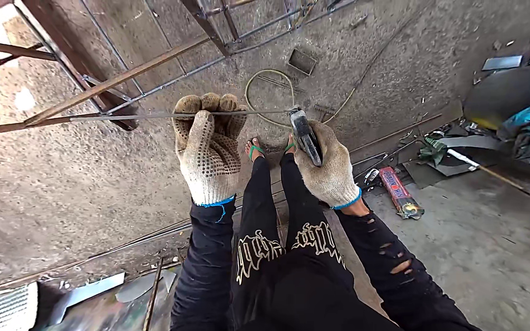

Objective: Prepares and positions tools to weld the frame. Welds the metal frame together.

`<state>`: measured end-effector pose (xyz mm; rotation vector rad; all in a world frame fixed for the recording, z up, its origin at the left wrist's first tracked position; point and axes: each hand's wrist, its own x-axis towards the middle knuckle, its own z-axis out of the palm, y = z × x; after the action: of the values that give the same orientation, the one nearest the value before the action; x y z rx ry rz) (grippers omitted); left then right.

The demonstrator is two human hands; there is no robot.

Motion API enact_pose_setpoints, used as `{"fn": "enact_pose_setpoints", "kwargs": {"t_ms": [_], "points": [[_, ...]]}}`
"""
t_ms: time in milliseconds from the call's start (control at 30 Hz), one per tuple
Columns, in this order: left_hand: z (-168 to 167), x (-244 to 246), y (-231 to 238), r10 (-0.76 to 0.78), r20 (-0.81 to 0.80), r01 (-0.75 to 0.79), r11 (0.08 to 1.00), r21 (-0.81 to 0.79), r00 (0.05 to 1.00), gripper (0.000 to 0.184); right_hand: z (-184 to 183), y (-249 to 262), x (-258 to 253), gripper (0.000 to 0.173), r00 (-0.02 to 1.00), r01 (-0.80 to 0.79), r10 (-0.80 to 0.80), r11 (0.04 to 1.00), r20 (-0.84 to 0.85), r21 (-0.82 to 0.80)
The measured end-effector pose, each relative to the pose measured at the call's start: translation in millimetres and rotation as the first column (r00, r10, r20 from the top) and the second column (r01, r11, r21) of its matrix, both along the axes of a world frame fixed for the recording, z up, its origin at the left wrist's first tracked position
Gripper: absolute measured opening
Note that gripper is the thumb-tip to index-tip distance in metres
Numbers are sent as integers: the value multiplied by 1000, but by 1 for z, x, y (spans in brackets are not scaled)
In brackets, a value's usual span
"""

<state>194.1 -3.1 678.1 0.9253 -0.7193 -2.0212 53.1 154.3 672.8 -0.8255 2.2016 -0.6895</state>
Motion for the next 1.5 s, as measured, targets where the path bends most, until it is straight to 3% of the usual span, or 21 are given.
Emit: {"fn": "enact_pose_setpoints", "kwargs": {"t_ms": [367, 467, 533, 600, 633, 700, 733, 767, 833, 900, 933, 1000, 1100, 1200, 1267, 1367, 1500], "points": [[2, -3, -2, -52, 33, 53, 998, -41, 998, 28, 3, -4, 5, 53, 998, 36, -35, 999, 48, -11], [-3, 0, -4, -43, 85, 49, 997, -65, 995, 30, 7, -7, 4, 66, 996, 30, -35, 997, 76, 66], [-7, 5, -8, -21, 248, 47, 994, -97, 968, 33, 13, -1, 0, 83, 987, 2, -15, 996, 160, 84], [-14, 23, -15, 75, 536, 41, 979, -201, 841, 54, 18, 13, -1, 98, 961, 4, -22, 998, 275, 67], [-17, 38, -18, 173, 677, 72, 946, -317, 715, 66, 21, 23, 0, 101, 944, 20, -37, 998, 327, 58], [-13, 68, -28, 419, 762, 263, 764, -590, 493, 83, 31, 36, -2, 106, 914, 33, -34, 999, 403, 9], [-5, 80, -34, 487, 731, 408, 614, -676, 478, 86, 36, 37, -4, 109, 907, 41, -20, 998, 420, -40], [6, 89, -39, 505, 720, 571, 444, -690, 477, 82, 43, 39, -5, 110, 900, 48, -5, 995, 435, -87], [38, 91, -53, 512, 741, 813, 130, -567, 434, 65, 65, 42, -5, 108, 866, 98, 9, 977, 500, -187], [69, 95, -79, 509, 705, 840, -69, -539, 494, 50, 98, 41, -7, 108, 814, 103, 61, 964, 577, -247], [88, 100, -91, 532, 656, 815, -121, -567, 535, 43, 118, 40, -6, 108, 798, 98, 83, 960, 597, -264], [136, 105, -103, 618, 560, 778, -140, -612, 551, 39, 157, 39, 3, 111, 764, 116, 114, 944, 635, -309], [206, 98, -96, 678, 515, 709, -14, -705, 525, 40, 203, 38, 26, 120, 723, 167, 220, 864, 655, -476], [247, 90, -94, 684, 492, 604, 94, -791, 538, 41, 236, 32, 45, 125, 755, 141, 322, 771, 571, -621], [263, 89, -101, 664, 487, 596, 78, -799, 567, 41, 257, 32, 44, 124, 808, 140, 294, 745, 510, -652], [294, 95, -124, 604, 467, 618, -55, -784, 645, 35, 277, 51, 21, 117, 870, 111, 238, 759, 431, -642], [359, 100, -164, 601, 309, 428, -61, -902, 737, 31, 263, 80, -7, 117, 865, 232, 135, 747, 484, -624]]}}
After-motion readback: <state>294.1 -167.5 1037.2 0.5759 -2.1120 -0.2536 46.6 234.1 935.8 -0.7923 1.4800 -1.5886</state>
